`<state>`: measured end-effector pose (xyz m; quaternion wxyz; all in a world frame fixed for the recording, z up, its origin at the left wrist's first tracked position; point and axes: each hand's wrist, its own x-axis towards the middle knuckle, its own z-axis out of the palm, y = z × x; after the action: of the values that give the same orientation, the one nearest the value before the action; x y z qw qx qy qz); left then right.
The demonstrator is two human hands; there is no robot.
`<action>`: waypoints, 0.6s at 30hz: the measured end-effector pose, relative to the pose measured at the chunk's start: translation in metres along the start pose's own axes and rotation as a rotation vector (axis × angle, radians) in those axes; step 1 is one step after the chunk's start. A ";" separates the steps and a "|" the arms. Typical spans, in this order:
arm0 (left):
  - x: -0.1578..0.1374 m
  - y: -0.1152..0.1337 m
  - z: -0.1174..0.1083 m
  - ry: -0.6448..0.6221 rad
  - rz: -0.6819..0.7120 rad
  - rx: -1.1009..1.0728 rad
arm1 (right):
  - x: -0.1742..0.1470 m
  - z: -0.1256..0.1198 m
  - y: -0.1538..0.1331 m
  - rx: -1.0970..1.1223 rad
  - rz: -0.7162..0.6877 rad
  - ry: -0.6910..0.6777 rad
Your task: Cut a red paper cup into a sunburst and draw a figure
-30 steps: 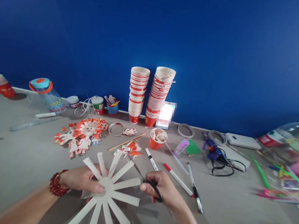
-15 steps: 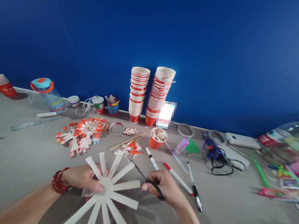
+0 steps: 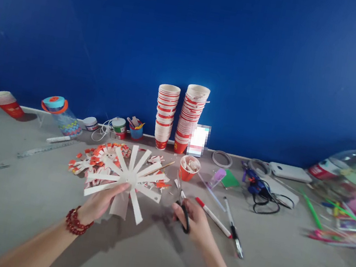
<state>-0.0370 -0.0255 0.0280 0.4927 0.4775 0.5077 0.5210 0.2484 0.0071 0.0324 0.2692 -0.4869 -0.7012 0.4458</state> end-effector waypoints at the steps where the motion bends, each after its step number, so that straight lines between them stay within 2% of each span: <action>1: 0.001 -0.004 -0.001 0.052 0.017 -0.009 | -0.002 0.003 -0.002 -0.009 0.000 -0.044; 4: 0.000 -0.011 -0.006 0.157 0.030 0.020 | -0.009 0.011 -0.013 -0.014 -0.012 -0.156; 6: -0.002 -0.011 -0.007 0.173 0.024 0.045 | -0.014 0.018 -0.021 0.008 -0.010 -0.184; 11: -0.006 -0.004 0.000 0.187 0.065 0.008 | -0.023 0.039 -0.033 0.122 0.011 -0.219; 18: -0.012 0.014 0.019 0.223 0.097 -0.115 | -0.033 0.071 -0.026 0.231 0.002 -0.211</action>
<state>-0.0176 -0.0362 0.0421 0.4341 0.4117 0.5048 0.6222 0.1916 -0.0526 0.0251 0.2480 -0.4039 -0.6690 0.5725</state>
